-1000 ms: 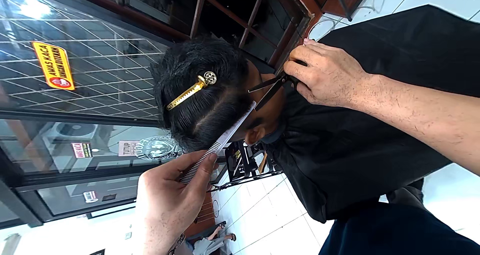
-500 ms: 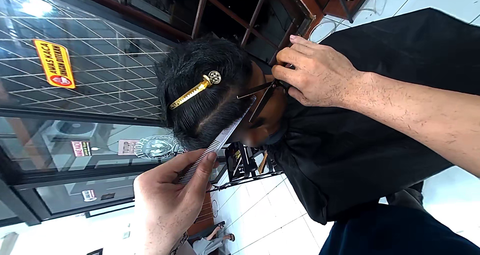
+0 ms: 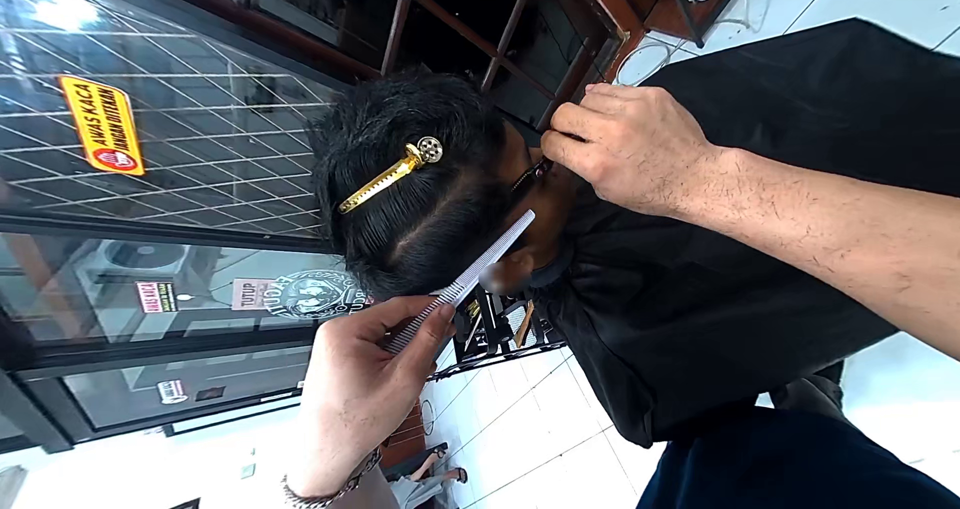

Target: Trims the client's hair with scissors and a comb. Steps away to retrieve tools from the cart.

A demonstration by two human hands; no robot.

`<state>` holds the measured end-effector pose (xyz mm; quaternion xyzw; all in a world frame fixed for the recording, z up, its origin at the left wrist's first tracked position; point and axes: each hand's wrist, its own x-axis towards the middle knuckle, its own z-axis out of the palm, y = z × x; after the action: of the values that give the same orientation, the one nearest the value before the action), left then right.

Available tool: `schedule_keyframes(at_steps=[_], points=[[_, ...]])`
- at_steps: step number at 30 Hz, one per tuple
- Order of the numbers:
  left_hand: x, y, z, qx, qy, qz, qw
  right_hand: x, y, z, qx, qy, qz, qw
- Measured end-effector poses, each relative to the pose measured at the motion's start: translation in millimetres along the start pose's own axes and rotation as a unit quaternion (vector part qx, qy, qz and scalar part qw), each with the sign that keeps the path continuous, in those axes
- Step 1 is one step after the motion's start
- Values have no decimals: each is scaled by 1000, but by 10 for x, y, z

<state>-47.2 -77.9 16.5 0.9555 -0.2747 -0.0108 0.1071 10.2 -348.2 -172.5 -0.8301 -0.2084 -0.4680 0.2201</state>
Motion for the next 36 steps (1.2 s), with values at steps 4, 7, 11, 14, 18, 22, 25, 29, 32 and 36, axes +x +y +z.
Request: schedule_keyframes(at_steps=[4,7,11,14,18,22,25,29,32,36], points=[[38,15,53,-1,31,7,999,18,-15,-21,-5,11,-10,1000],[34,34,63,-4,53,12,999,-3,-26,-24,-6,10,-19,1000],[10,53,99,-2,77,34,996,-61,-6,-13,-2,14,-22,1000],[-19,54,163,-9,102,45,994,-106,29,-13,3,16,-32,999],[-38,42,198,-22,125,63,990,-102,109,-61,2,-20,-9,1000],[-30,14,187,-23,125,69,989,-1,121,-107,-11,-30,0,999],[-33,16,182,-23,128,67,989,78,103,-150,-26,-24,-11,999],[-32,11,162,-22,129,71,989,87,109,-204,-30,-10,-20,999],[-27,12,149,-19,131,72,989,63,121,-244,-22,-14,-30,999],[-27,17,121,-23,133,78,988,161,46,-339,-26,-49,-41,998]])
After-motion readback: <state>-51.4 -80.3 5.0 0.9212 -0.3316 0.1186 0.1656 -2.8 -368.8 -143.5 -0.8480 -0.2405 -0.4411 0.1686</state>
